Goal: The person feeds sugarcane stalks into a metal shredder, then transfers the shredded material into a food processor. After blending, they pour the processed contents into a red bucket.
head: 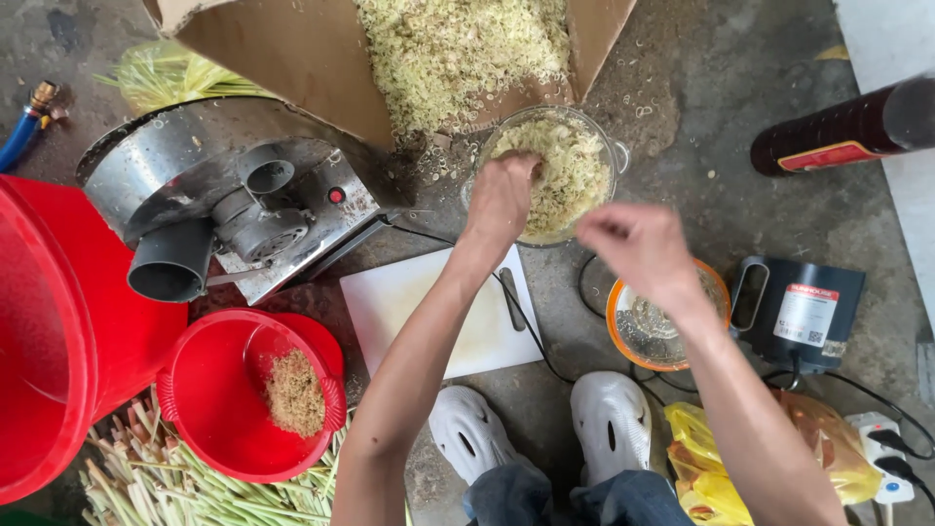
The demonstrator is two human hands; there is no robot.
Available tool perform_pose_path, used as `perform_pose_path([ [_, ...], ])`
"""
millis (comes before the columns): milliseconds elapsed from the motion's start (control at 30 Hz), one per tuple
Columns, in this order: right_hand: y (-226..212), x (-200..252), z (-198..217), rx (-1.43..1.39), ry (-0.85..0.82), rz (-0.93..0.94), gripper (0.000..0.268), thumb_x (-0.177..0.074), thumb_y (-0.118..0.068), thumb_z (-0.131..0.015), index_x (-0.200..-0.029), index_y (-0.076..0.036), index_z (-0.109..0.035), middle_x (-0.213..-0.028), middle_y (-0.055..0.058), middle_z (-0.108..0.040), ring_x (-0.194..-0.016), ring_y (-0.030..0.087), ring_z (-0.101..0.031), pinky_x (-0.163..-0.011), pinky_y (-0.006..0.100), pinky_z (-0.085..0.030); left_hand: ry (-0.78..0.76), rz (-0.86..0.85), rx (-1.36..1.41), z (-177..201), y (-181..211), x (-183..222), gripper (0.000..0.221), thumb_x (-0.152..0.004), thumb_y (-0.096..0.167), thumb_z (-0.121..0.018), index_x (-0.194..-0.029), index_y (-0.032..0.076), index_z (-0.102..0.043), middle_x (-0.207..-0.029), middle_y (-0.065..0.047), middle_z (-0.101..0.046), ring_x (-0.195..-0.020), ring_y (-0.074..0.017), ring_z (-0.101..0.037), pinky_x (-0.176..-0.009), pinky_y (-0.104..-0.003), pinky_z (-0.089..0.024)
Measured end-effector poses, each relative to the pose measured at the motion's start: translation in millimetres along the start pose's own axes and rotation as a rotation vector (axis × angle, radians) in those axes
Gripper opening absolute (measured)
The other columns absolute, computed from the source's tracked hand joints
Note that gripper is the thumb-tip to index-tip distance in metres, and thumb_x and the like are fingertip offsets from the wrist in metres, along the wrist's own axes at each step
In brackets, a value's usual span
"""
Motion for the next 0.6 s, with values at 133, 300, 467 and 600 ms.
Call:
perform_pose_path([
  [133,14.9,27.6,-47.0,0.055,-0.253,-0.179,0.021,-0.088,-0.024,-0.073,-0.103,-0.013,-0.081,-0.091,0.007,-0.080,-0.075,0.019,-0.077,-0.072,0.035,-0.060,-0.066,0.018,0.048,17.9,1.9,-10.3,0.020,-0.099,-0.001,-0.055,-0.098,0.000,-0.074,-0.092,-0.022,-0.076,-0.076,-0.0293,-0.075,-0.071,-0.041,-0.061],
  [300,5.3,21.5,-108.0,0.088,-0.171,-0.009,0.018,-0.087,-0.023,-0.072,-0.096,-0.009,-0.079,-0.091,0.014,-0.077,-0.074,0.029,-0.076,-0.073,0.039,-0.059,-0.148,0.095,0.046,41.9,35.7,-19.9,0.016,-0.097,0.015,-0.062,-0.093,0.005,-0.074,-0.089,-0.018,-0.077,-0.073,-0.0280,-0.074,-0.068,-0.040,-0.057],
  [467,2.4,-7.4,-175.4,-0.375,-0.056,0.168,0.019,-0.089,-0.011,-0.074,-0.103,-0.002,-0.063,-0.097,0.018,-0.067,-0.090,0.037,-0.065,-0.078,0.047,-0.053,0.101,-0.142,0.104,39.2,42.3,-12.9,0.009,-0.094,0.009,-0.065,-0.089,0.004,-0.070,-0.088,-0.016,-0.072,-0.083,-0.0300,-0.071,-0.075,-0.044,-0.057],
  [600,-5.9,-43.9,-228.1,-0.257,-0.034,0.212,0.008,-0.092,-0.010,-0.072,-0.097,-0.007,-0.069,-0.092,0.010,-0.075,-0.082,0.030,-0.074,-0.075,0.042,-0.059,-0.099,0.017,-0.025,6.6,45.8,-6.4,0.019,-0.097,0.006,-0.058,-0.117,0.004,-0.058,-0.099,-0.015,-0.068,-0.090,-0.0314,-0.072,-0.079,-0.044,-0.059],
])
Point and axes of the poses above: each hand's wrist, its own x-axis away from the middle knuckle, its own z-axis out of the back of the hand, y = z × x, the point moved 3 cm from there along -x, towards the middle knuckle
